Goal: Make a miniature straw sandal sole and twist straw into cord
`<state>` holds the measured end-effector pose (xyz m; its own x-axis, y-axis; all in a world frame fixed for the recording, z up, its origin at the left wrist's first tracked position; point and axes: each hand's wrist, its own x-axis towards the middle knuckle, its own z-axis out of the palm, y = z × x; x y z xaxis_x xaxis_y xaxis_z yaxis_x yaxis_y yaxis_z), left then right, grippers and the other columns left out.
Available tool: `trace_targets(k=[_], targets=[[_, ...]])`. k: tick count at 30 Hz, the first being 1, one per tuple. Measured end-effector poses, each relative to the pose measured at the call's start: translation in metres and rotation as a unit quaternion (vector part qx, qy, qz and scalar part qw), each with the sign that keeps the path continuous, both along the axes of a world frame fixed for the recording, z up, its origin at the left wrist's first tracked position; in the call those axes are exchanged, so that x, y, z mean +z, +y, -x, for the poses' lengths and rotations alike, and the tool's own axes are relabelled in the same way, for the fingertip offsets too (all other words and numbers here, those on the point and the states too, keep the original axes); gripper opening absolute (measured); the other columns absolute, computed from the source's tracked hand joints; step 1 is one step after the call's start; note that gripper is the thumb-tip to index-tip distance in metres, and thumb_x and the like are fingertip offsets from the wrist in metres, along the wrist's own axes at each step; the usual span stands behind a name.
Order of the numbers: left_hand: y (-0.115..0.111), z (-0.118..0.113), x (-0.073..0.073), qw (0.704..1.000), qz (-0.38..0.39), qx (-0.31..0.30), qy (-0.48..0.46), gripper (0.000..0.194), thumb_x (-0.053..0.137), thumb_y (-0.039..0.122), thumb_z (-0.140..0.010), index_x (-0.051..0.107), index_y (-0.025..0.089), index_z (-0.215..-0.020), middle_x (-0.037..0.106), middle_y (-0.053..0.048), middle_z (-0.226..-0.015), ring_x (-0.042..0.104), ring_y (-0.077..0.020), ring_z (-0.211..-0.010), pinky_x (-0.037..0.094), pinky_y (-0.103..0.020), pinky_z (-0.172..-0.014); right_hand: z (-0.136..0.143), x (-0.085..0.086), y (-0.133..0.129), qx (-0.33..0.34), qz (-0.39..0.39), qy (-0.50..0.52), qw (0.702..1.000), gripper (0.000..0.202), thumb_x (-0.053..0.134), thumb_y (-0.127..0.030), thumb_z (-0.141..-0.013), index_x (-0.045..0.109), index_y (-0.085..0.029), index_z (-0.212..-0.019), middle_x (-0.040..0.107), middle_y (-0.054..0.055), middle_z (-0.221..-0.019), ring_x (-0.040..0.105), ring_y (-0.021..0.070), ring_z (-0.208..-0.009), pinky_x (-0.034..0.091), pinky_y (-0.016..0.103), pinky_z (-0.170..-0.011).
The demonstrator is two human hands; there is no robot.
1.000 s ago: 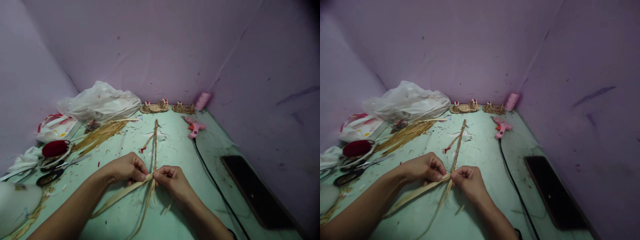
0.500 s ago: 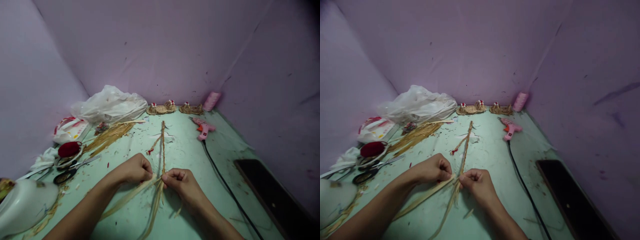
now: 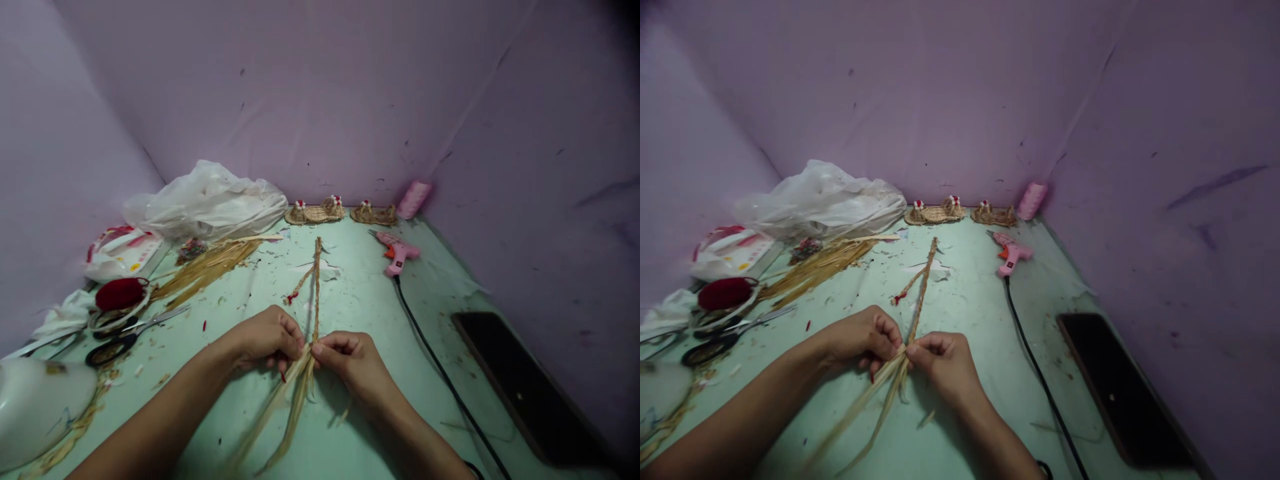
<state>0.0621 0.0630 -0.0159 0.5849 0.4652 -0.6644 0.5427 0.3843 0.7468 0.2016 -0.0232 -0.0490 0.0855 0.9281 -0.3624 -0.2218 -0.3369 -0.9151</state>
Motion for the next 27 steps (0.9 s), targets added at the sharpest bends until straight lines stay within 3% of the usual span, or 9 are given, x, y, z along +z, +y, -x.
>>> trace_targets(k=[6, 12, 18, 23, 27], targets=[[-0.001, -0.003, -0.006, 0.999, 0.033, 0.029, -0.009, 0.011, 0.055, 0.007, -0.047, 0.062, 0.008, -0.054, 0.051, 0.0, -0.035, 0.044, -0.008, -0.029, 0.029, -0.014, -0.027, 0.0, -0.001, 0.0, 0.006, -0.009, -0.017, 1.0, 0.02, 0.069, -0.031, -0.058, 0.069, -0.011, -0.059, 0.064, 0.005, -0.055, 0.05, 0.0108, -0.05, 0.037, 0.023, -0.052], [-0.003, -0.004, -0.003, 0.997, 0.054, 0.055, -0.03, 0.008, 0.057, 0.008, -0.048, 0.062, 0.007, -0.053, 0.05, 0.0, -0.034, 0.042, -0.0064, -0.028, 0.027, -0.012, -0.025, 0.0, -0.002, -0.001, 0.006, 0.002, -0.017, 1.0, 0.022, 0.07, -0.032, -0.057, 0.067, -0.01, -0.058, 0.063, 0.005, -0.055, 0.051, 0.0115, -0.051, 0.039, 0.025, -0.054], [-0.004, -0.002, 0.0, 0.99, 0.114, 0.029, -0.073, 0.01, 0.06, 0.014, -0.054, 0.064, 0.006, -0.06, 0.053, -0.001, -0.037, 0.044, -0.0066, -0.028, 0.035, -0.014, -0.028, 0.0, -0.001, 0.0, -0.013, 0.024, 0.025, 0.999, 0.026, 0.074, -0.032, -0.051, 0.062, -0.01, -0.058, 0.06, 0.004, -0.052, 0.052, 0.0113, -0.049, 0.038, 0.024, -0.051], [-0.008, -0.005, -0.003, 0.989, 0.102, 0.072, -0.079, 0.008, 0.063, 0.013, -0.052, 0.058, 0.008, -0.056, 0.052, 0.0, -0.036, 0.042, -0.0063, -0.027, 0.032, -0.013, -0.026, 0.001, 0.003, 0.0, -0.037, 0.028, 0.066, 0.997, 0.03, 0.076, -0.035, -0.048, 0.06, -0.011, -0.058, 0.06, 0.003, -0.052, 0.051, 0.0096, -0.047, 0.037, 0.022, -0.049], [-0.013, -0.008, -0.004, 0.993, 0.081, 0.07, -0.054, 0.015, 0.066, 0.019, -0.054, 0.052, 0.012, -0.056, 0.047, 0.002, -0.032, 0.037, -0.0055, -0.023, 0.024, -0.012, -0.023, 0.001, 0.004, 0.001, -0.044, 0.037, 0.064, 0.996, 0.03, 0.077, -0.032, -0.045, 0.06, -0.011, -0.057, 0.057, 0.0, -0.047, 0.048, 0.0075, -0.043, 0.034, 0.02, -0.045]])
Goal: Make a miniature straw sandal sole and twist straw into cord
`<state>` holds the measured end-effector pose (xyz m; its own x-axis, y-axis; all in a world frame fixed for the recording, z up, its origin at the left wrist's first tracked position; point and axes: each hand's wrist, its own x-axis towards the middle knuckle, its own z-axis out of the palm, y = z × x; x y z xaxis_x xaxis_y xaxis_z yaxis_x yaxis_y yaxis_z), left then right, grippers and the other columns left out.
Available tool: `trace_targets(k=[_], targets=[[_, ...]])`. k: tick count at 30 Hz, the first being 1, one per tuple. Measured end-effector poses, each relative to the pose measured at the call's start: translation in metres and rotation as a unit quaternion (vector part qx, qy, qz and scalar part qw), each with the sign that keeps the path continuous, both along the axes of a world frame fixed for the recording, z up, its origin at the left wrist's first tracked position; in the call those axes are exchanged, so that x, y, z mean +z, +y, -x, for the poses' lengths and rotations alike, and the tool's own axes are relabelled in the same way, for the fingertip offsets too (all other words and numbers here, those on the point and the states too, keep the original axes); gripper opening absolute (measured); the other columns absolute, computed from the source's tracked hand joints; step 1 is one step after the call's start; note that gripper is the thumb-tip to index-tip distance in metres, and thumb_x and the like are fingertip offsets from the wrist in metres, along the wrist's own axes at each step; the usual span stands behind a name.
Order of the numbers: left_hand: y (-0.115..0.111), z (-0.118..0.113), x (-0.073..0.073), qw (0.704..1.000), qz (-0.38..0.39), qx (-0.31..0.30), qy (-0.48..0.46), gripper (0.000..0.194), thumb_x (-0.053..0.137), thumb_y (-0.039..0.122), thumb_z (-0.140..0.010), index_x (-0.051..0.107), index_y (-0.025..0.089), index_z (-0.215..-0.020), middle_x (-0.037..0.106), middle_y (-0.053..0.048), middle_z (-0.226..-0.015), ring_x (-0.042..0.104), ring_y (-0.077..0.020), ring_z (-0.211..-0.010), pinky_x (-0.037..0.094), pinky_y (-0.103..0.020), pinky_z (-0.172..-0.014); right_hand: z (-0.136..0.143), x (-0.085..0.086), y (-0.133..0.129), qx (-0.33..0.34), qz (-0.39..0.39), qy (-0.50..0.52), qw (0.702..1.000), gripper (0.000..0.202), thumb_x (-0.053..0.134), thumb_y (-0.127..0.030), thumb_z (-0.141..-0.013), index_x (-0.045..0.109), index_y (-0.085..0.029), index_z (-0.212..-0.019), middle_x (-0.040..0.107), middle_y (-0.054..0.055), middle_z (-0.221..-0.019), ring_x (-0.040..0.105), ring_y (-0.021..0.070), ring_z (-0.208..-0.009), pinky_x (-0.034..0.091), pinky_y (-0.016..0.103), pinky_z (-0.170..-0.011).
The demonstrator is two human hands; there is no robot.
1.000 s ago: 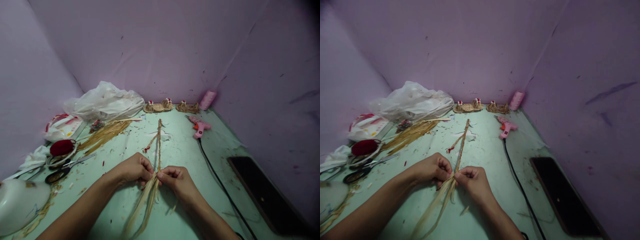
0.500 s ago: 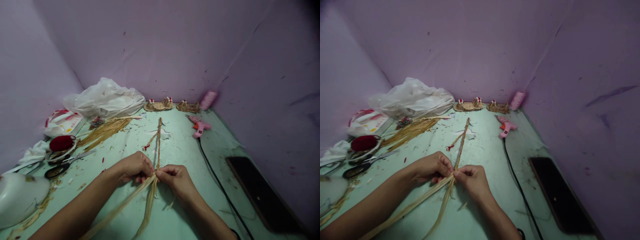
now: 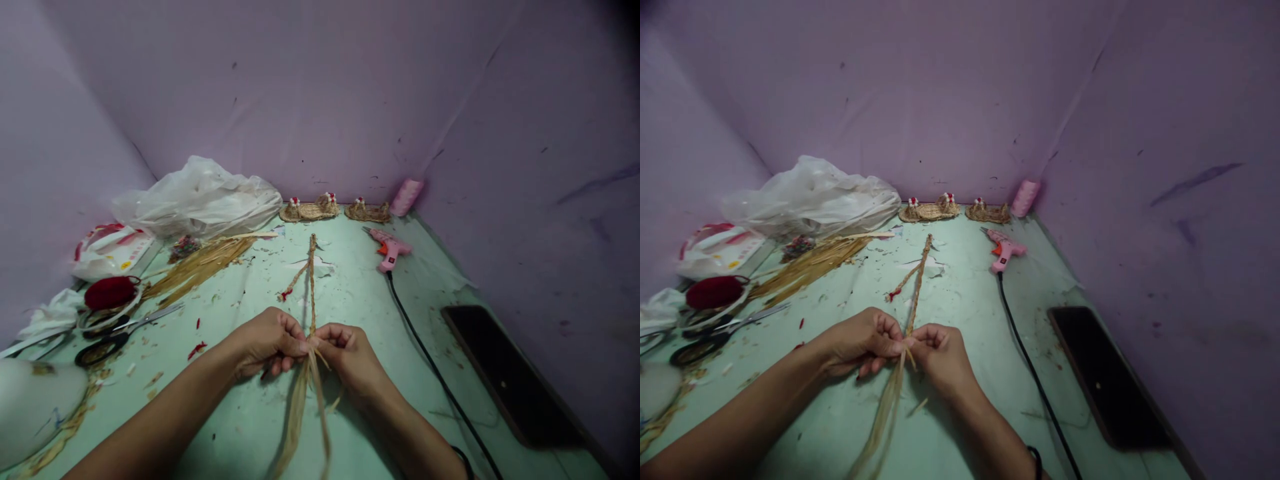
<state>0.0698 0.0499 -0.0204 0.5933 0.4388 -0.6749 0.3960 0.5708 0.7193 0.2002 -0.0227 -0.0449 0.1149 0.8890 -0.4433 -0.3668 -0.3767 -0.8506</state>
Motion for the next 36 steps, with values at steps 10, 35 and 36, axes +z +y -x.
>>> trace_targets(k=[10, 35, 36], targets=[[-0.006, -0.004, 0.003, 0.999, 0.022, -0.014, -0.019, 0.015, 0.061, 0.021, -0.057, 0.05, 0.012, -0.058, 0.053, 0.001, -0.042, 0.043, -0.0061, -0.028, 0.033, -0.013, -0.024, -0.002, 0.011, 0.001, 0.035, 0.007, -0.018, 0.999, 0.03, 0.076, -0.035, -0.045, 0.063, -0.01, -0.054, 0.058, 0.0, -0.045, 0.047, 0.0071, -0.042, 0.033, 0.02, -0.045], [-0.013, -0.009, 0.016, 0.984, -0.119, -0.041, 0.126, 0.008, 0.05, 0.016, -0.052, 0.043, 0.017, -0.056, 0.044, 0.007, -0.035, 0.032, -0.0061, -0.023, 0.021, -0.016, -0.024, -0.009, 0.008, -0.001, 0.072, -0.007, 0.03, 0.997, 0.026, 0.075, -0.031, -0.05, 0.062, -0.009, -0.057, 0.057, -0.001, -0.046, 0.043, 0.0053, -0.04, 0.03, 0.02, -0.044], [-0.013, -0.009, 0.015, 0.982, -0.125, -0.042, 0.132, 0.008, 0.05, 0.017, -0.052, 0.043, 0.018, -0.056, 0.043, 0.007, -0.035, 0.032, -0.0062, -0.024, 0.021, -0.016, -0.024, -0.008, 0.008, -0.001, 0.065, -0.002, 0.019, 0.998, 0.026, 0.076, -0.029, -0.047, 0.062, -0.009, -0.056, 0.056, -0.001, -0.045, 0.043, 0.0052, -0.04, 0.03, 0.02, -0.044]])
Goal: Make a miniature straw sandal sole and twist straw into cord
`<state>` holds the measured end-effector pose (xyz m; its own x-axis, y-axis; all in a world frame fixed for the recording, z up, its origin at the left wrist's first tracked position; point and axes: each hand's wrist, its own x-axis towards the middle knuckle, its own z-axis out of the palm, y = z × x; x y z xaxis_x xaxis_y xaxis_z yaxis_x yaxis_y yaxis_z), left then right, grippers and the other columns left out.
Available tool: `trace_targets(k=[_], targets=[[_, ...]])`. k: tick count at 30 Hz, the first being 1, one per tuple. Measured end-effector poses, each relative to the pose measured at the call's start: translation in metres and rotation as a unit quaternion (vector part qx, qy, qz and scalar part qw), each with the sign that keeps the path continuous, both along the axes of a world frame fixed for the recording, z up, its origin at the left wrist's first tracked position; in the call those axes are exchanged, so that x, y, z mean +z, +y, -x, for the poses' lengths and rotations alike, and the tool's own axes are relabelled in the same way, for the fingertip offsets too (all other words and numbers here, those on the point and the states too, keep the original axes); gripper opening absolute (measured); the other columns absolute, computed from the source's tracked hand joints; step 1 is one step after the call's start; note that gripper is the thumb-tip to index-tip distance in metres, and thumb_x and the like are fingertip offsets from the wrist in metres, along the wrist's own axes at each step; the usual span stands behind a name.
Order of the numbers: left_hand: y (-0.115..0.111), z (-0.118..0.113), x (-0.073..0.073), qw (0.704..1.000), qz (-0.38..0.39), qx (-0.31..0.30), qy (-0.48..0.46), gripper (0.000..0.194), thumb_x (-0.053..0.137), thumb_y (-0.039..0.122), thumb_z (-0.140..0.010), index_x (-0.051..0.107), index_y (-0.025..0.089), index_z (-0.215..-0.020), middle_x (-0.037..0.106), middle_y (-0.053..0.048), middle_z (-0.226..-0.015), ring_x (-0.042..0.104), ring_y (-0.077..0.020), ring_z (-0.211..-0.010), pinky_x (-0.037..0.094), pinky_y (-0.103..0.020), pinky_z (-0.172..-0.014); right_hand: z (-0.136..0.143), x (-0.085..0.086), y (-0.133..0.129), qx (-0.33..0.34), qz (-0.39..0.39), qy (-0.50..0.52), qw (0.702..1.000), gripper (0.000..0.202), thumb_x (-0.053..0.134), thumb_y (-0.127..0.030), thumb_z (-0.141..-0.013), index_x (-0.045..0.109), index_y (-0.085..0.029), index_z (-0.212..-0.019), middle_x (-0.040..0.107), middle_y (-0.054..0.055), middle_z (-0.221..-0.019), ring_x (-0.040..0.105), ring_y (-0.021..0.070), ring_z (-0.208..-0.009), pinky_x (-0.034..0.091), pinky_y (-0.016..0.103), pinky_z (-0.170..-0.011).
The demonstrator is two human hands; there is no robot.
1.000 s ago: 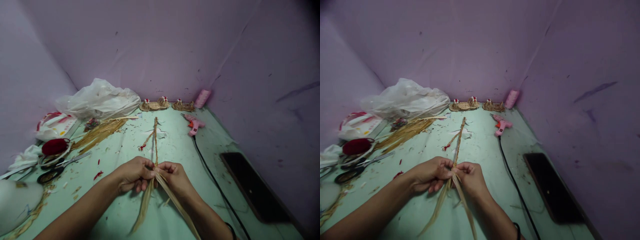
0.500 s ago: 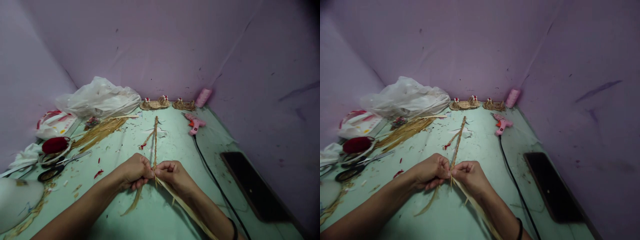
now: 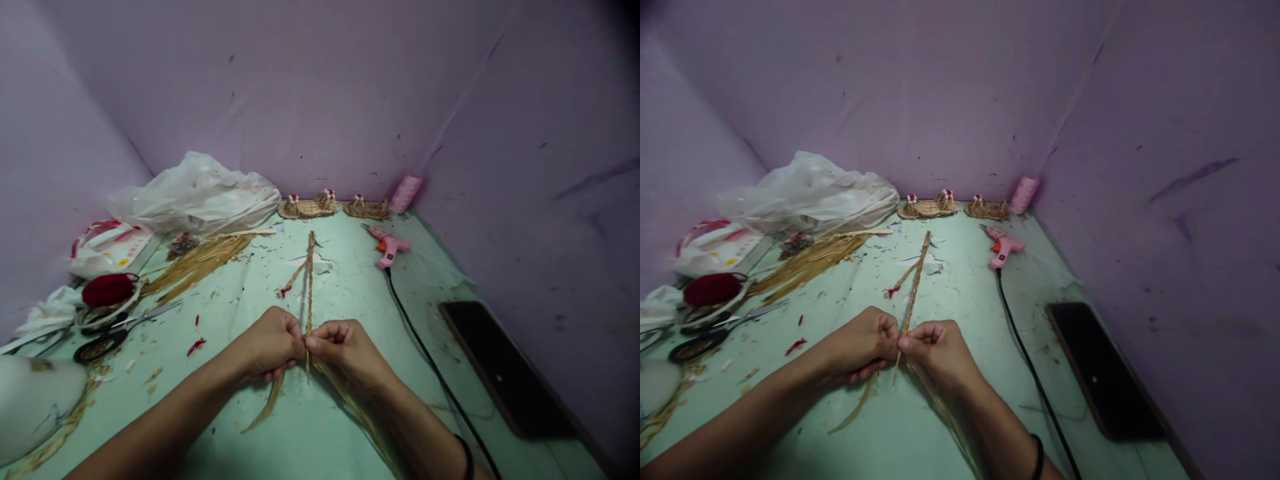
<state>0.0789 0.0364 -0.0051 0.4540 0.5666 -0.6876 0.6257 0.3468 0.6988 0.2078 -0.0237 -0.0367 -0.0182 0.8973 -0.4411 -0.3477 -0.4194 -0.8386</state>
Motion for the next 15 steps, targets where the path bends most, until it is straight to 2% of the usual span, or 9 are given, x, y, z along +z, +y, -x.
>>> trace_targets(k=[3, 6, 11, 15], targets=[[-0.0015, -0.0009, -0.0015, 1.0, -0.019, -0.004, 0.01, 0.009, 0.05, 0.018, -0.054, 0.042, 0.018, -0.058, 0.043, 0.007, -0.035, 0.032, -0.0064, -0.024, 0.022, -0.016, -0.024, 0.0026, 0.0014, 0.0013, -0.015, 0.02, -0.017, 1.0, 0.024, 0.077, -0.024, -0.043, 0.061, -0.01, -0.054, 0.056, -0.001, -0.045, 0.043, 0.0054, -0.04, 0.03, 0.02, -0.043], [-0.0012, -0.0004, -0.0018, 1.0, -0.019, -0.009, -0.006, 0.01, 0.051, 0.018, -0.055, 0.042, 0.018, -0.058, 0.042, 0.007, -0.034, 0.035, -0.0071, -0.025, 0.024, -0.016, -0.024, 0.0014, 0.0039, 0.0022, -0.017, 0.042, -0.018, 0.999, 0.02, 0.074, -0.022, -0.044, 0.06, -0.011, -0.053, 0.056, -0.002, -0.044, 0.043, 0.0055, -0.039, 0.029, 0.02, -0.042], [0.003, 0.0045, 0.0, 0.996, 0.031, -0.021, -0.079, 0.013, 0.057, 0.019, -0.054, 0.046, 0.016, -0.06, 0.047, 0.005, -0.038, 0.04, -0.0081, -0.027, 0.029, -0.017, -0.026, -0.0043, 0.0077, 0.0014, -0.006, 0.021, -0.009, 1.0, 0.021, 0.074, -0.02, -0.044, 0.06, -0.012, -0.057, 0.059, -0.001, -0.049, 0.047, 0.0067, -0.043, 0.034, 0.02, -0.046], [0.0041, 0.0055, 0.0026, 0.994, 0.049, -0.009, -0.098, 0.014, 0.059, 0.023, -0.056, 0.048, 0.015, -0.057, 0.047, 0.004, -0.038, 0.039, -0.0074, -0.027, 0.027, -0.017, -0.025, -0.0055, 0.0091, -0.0009, 0.001, -0.001, -0.058, 0.998, 0.021, 0.073, -0.019, -0.047, 0.059, -0.013, -0.061, 0.057, -0.003, -0.048, 0.043, 0.0055, -0.04, 0.03, 0.019, -0.042]])
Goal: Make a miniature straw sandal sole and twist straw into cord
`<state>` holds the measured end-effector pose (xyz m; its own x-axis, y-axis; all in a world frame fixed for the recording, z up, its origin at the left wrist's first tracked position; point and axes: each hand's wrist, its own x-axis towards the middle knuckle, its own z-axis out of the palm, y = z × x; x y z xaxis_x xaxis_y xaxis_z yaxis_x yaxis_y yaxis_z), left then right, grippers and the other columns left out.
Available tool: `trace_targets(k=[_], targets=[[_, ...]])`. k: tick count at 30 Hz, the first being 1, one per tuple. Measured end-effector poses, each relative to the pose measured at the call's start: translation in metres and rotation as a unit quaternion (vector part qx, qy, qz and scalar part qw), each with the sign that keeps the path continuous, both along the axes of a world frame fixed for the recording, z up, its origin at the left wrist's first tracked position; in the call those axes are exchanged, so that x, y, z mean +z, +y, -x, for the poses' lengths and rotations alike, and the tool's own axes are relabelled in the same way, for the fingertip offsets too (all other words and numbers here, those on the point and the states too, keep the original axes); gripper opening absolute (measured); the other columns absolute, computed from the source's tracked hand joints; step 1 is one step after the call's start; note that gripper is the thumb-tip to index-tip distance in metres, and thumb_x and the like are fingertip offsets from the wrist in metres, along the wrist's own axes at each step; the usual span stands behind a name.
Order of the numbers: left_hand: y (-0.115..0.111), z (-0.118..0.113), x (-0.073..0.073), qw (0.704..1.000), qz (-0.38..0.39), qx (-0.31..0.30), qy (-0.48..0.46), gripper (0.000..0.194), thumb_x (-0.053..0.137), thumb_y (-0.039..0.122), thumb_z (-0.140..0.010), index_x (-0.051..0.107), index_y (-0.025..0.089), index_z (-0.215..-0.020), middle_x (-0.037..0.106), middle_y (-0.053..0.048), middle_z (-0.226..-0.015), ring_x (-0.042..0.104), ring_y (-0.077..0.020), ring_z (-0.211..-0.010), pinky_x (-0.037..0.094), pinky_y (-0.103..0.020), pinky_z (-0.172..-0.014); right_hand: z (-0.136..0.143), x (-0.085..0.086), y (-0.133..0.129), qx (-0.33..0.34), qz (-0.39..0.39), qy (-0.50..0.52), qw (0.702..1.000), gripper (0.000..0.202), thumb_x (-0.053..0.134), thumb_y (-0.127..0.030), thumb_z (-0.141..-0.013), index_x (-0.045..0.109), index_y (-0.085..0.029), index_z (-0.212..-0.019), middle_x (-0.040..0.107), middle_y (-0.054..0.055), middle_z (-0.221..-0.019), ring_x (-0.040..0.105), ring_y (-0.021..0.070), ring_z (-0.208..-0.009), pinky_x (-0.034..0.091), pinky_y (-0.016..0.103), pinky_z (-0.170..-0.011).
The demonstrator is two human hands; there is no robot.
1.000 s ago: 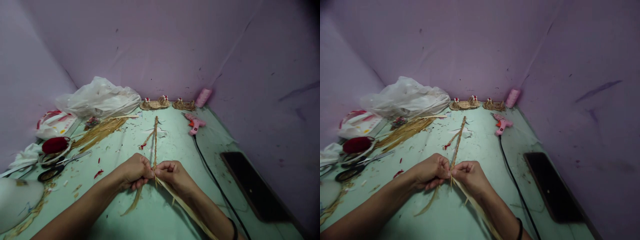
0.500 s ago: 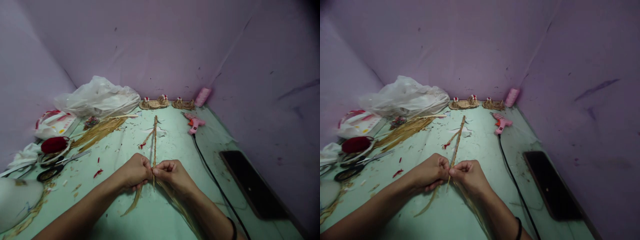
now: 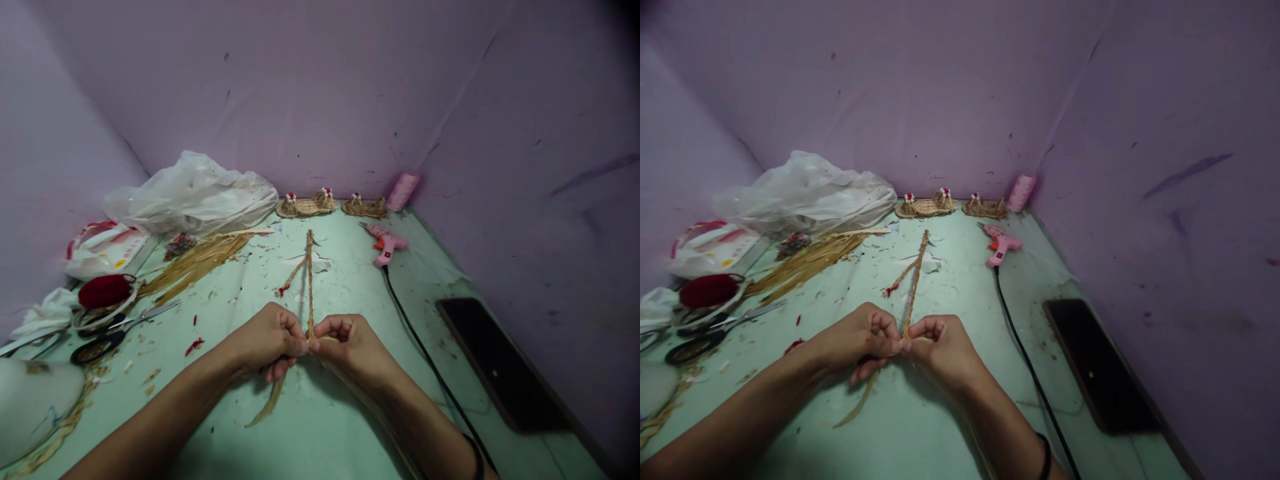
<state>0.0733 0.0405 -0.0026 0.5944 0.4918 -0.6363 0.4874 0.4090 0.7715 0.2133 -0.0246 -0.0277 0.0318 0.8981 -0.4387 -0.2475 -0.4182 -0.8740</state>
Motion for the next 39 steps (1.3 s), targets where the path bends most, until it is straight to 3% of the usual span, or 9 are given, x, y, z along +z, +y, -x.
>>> trace_targets(k=[8, 15, 19, 25, 30, 34, 37, 39], targets=[[-0.001, -0.005, 0.0, 0.99, -0.142, 0.012, 0.003, 0.015, 0.058, 0.022, -0.054, 0.049, 0.012, -0.047, 0.037, 0.007, -0.036, 0.028, -0.0029, -0.035, 0.019, -0.017, -0.035, 0.003, 0.0, -0.001, 0.006, -0.027, -0.027, 0.999, 0.021, 0.073, -0.024, -0.049, 0.059, -0.013, -0.06, 0.053, -0.004, -0.048, 0.039, 0.0047, -0.042, 0.028, 0.019, -0.042], [-0.005, -0.006, -0.003, 0.986, -0.169, 0.012, 0.002, 0.017, 0.057, 0.026, -0.054, 0.051, 0.012, -0.046, 0.037, 0.005, -0.04, 0.029, -0.0056, -0.044, 0.022, -0.02, -0.043, 0.003, 0.003, -0.001, -0.003, -0.014, -0.07, 0.997, 0.022, 0.074, -0.02, -0.044, 0.058, -0.013, -0.058, 0.052, -0.004, -0.047, 0.038, 0.0046, -0.042, 0.028, 0.019, -0.041], [-0.008, -0.005, -0.003, 0.982, -0.188, -0.005, -0.011, 0.019, 0.054, 0.029, -0.058, 0.05, 0.013, -0.047, 0.034, 0.005, -0.043, 0.027, -0.0061, -0.045, 0.02, -0.02, -0.043, 0.003, 0.0, -0.004, -0.002, -0.046, -0.152, 0.987, 0.011, 0.067, -0.02, -0.053, 0.058, -0.014, -0.056, 0.053, -0.002, -0.048, 0.038, 0.0064, -0.042, 0.028, 0.02, -0.041], [-0.012, -0.009, -0.008, 0.979, -0.201, 0.013, 0.027, 0.012, 0.043, 0.016, -0.053, 0.046, 0.014, -0.042, 0.028, 0.006, -0.04, 0.025, -0.0059, -0.043, 0.019, -0.02, -0.042, 0.006, 0.006, -0.016, 0.019, -0.123, -0.418, 0.9, 0.008, 0.056, -0.019, -0.062, 0.062, -0.017, -0.057, 0.06, 0.004, -0.056, 0.048, 0.0122, -0.048, 0.031, 0.023, -0.044], [-0.015, -0.014, -0.011, 0.986, -0.151, 0.062, 0.027, 0.012, 0.045, 0.013, -0.051, 0.048, 0.012, -0.04, 0.033, 0.005, -0.038, 0.028, -0.0053, -0.042, 0.021, -0.019, -0.041, 0.012, 0.017, -0.027, 0.061, -0.175, -0.515, 0.837, 0.014, 0.051, -0.017, -0.066, 0.059, -0.017, -0.055, 0.057, 0.005, -0.055, 0.048, 0.0122, -0.047, 0.029, 0.024, -0.044], [-0.019, -0.012, -0.011, 0.988, -0.055, 0.144, 0.0, 0.01, 0.051, 0.018, -0.051, 0.052, 0.013, -0.043, 0.033, 0.006, -0.033, 0.023, -0.0042, -0.035, 0.017, -0.019, -0.037, 0.023, 0.014, -0.034, 0.063, -0.257, -0.602, 0.753, 0.017, 0.045, -0.01, -0.066, 0.059, -0.015, -0.058, 0.054, 0.005, -0.053, 0.044, 0.0115, -0.042, 0.026, 0.025, -0.042], [-0.022, -0.01, -0.01, 0.984, -0.064, 0.164, -0.016, 0.011, 0.054, 0.022, -0.052, 0.056, 0.012, -0.046, 0.039, 0.005, -0.035, 0.028, -0.0048, -0.036, 0.02, -0.019, -0.037, 0.032, 0.011, -0.038, 0.052, -0.33, -0.653, 0.68, 0.023, 0.04, -0.005, -0.065, 0.06, -0.013, -0.059, 0.053, 0.006, -0.051, 0.044, 0.0124, -0.04, 0.024, 0.026, -0.04], [-0.024, -0.009, -0.009, 0.981, -0.091, 0.165, -0.034, 0.01, 0.056, 0.02, -0.05, 0.058, 0.01, -0.047, 0.047, 0.002, -0.041, 0.037, -0.0063, -0.042, 0.027, -0.019, -0.042, 0.033, 0.014, -0.04, 0.06, -0.351, -0.645, 0.676, 0.024, 0.039, -0.004, -0.065, 0.061, -0.013, -0.063, 0.056, 0.006, -0.054, 0.046, 0.0126, -0.041, 0.025, 0.025, -0.039]])
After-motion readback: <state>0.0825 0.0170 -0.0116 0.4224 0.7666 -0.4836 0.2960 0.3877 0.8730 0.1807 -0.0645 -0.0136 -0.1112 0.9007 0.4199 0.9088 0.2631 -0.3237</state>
